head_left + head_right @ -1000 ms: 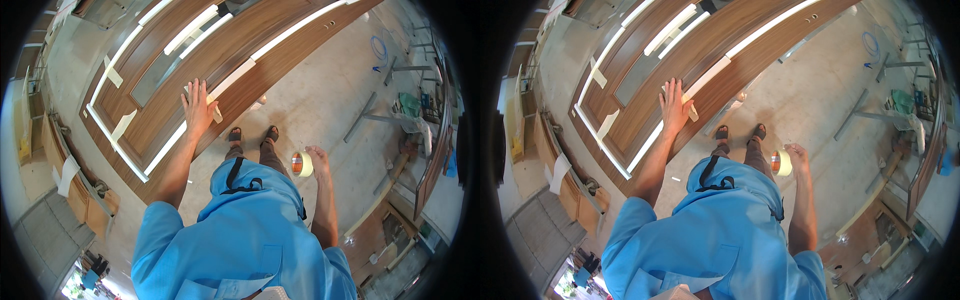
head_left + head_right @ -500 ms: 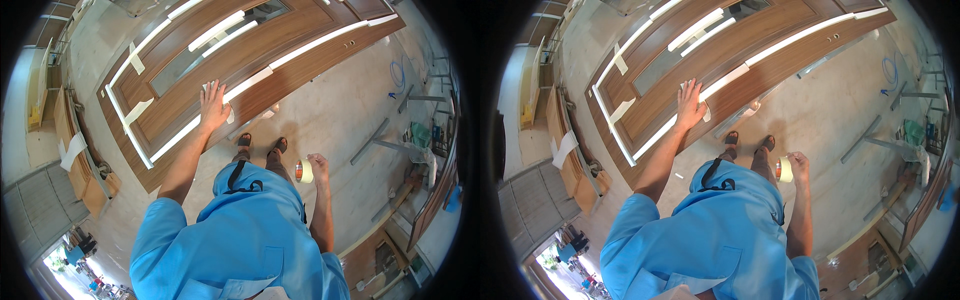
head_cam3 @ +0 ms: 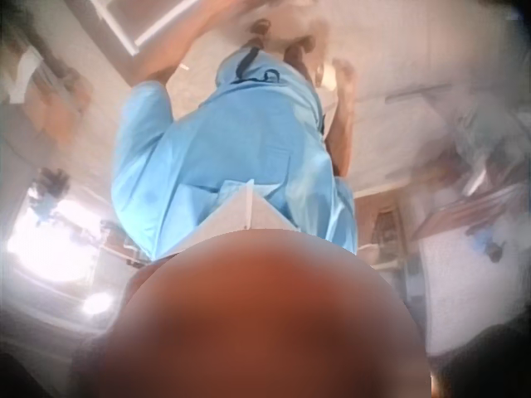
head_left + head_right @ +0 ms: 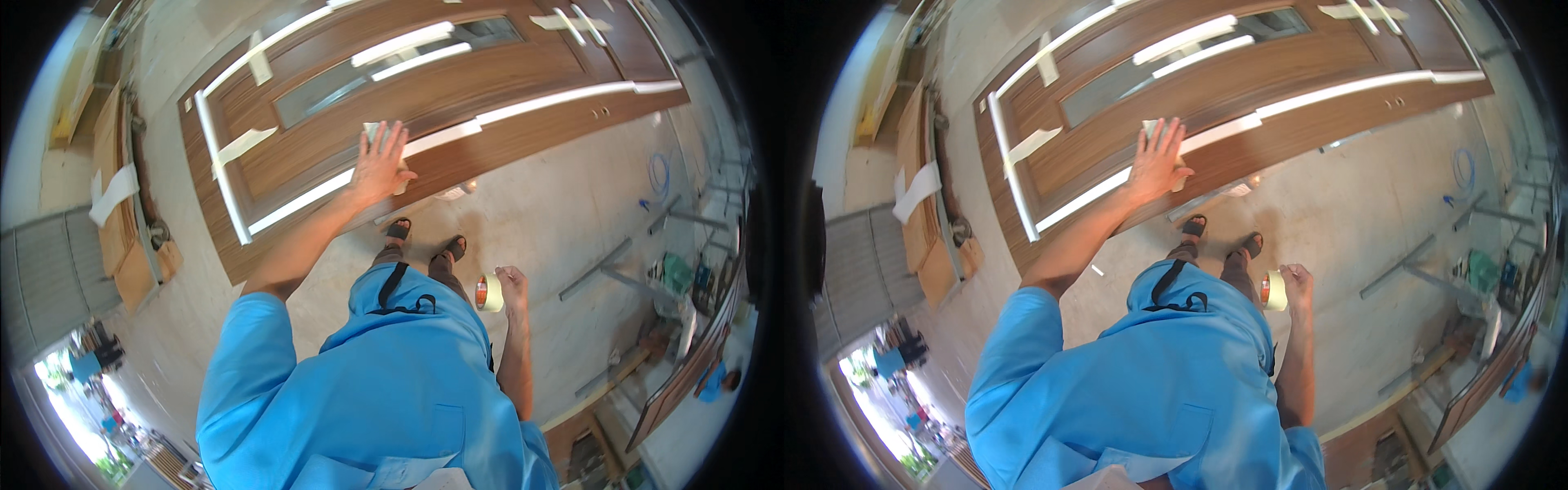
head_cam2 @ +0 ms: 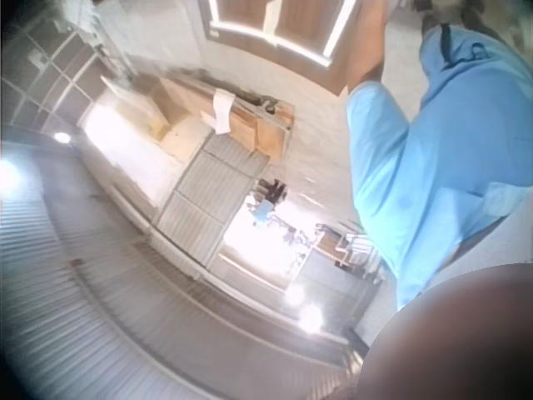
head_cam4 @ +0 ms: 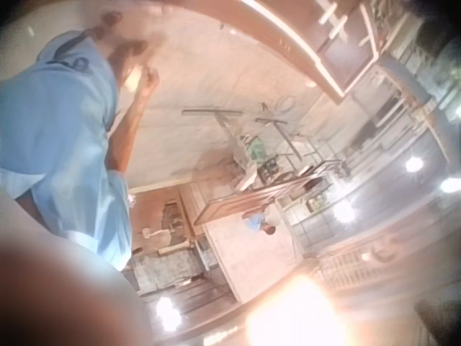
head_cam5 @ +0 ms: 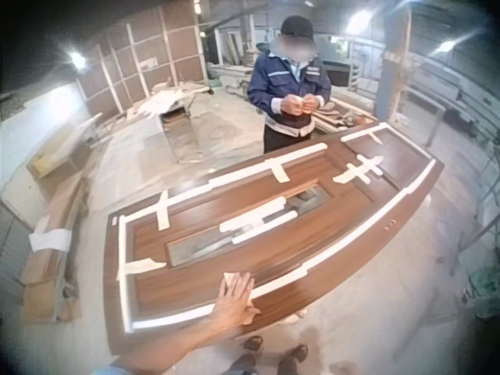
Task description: The person applies masking tape to the edges and panels of a wooden door, then covers the door with a large sheet of cardboard and a plastic sheet. The door remains on a workbench during the process.
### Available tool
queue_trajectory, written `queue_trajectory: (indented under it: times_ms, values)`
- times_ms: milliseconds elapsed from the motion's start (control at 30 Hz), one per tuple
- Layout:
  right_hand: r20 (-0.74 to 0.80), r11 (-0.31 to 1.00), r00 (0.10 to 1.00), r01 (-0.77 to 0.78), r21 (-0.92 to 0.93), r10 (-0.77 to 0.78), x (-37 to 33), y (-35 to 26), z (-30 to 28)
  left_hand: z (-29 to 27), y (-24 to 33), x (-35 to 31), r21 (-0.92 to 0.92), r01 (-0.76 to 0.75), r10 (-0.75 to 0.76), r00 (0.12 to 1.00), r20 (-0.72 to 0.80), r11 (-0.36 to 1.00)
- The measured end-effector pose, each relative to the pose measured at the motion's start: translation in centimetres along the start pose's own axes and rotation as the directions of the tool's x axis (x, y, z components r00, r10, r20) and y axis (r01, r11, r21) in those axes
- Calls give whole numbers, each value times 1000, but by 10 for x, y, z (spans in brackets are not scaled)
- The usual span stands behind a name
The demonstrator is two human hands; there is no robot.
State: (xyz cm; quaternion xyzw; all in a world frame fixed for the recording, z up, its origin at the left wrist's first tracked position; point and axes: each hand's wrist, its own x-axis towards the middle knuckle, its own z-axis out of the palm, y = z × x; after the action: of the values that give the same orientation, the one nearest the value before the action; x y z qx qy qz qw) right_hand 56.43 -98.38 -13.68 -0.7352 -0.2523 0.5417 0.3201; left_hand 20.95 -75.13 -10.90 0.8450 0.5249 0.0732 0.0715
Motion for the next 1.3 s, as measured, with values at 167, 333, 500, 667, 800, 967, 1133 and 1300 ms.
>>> queue_trajectory:
  times_ms: [167, 333, 500, 667, 800, 967, 1133, 1300]
  values:
    - [13, 997, 1000, -18, -71, 19, 7, -6, 7, -2, 4, -7, 86, 40, -30, 992, -123, 996]
    - [-4, 998, 1000, -14, -67, 14, 6, -6, 7, 6, 3, -13, 5, 87, -83, 964, -252, 996]
    - [5, 996, 1000, -5, -85, 5, 7, 1, 6, 9, 1, -9, 24, 99, -89, 958, -273, 995]
    - [-3, 997, 999, 40, -62, -41, 2, 4, 14, -28, 15, -12, -155, 144, -191, 917, -349, 977]
    - [-8, 973, 1000, 14, 230, -12, -23, -20, 15, -59, 44, -26, -668, 5, -187, 962, -200, 744]
    - [49, 952, 963, 255, 170, -266, -49, -87, 28, -52, 137, -22, -891, 52, 176, 973, 146, 451]
    - [-172, 903, 890, 394, -174, -422, -59, -113, 18, -33, 209, -10, -878, 269, 309, 861, 404, 397]
    - [-260, 898, 866, 370, -239, -427, -47, -105, -45, -13, 273, 28, -823, 317, 353, 787, 506, 472]
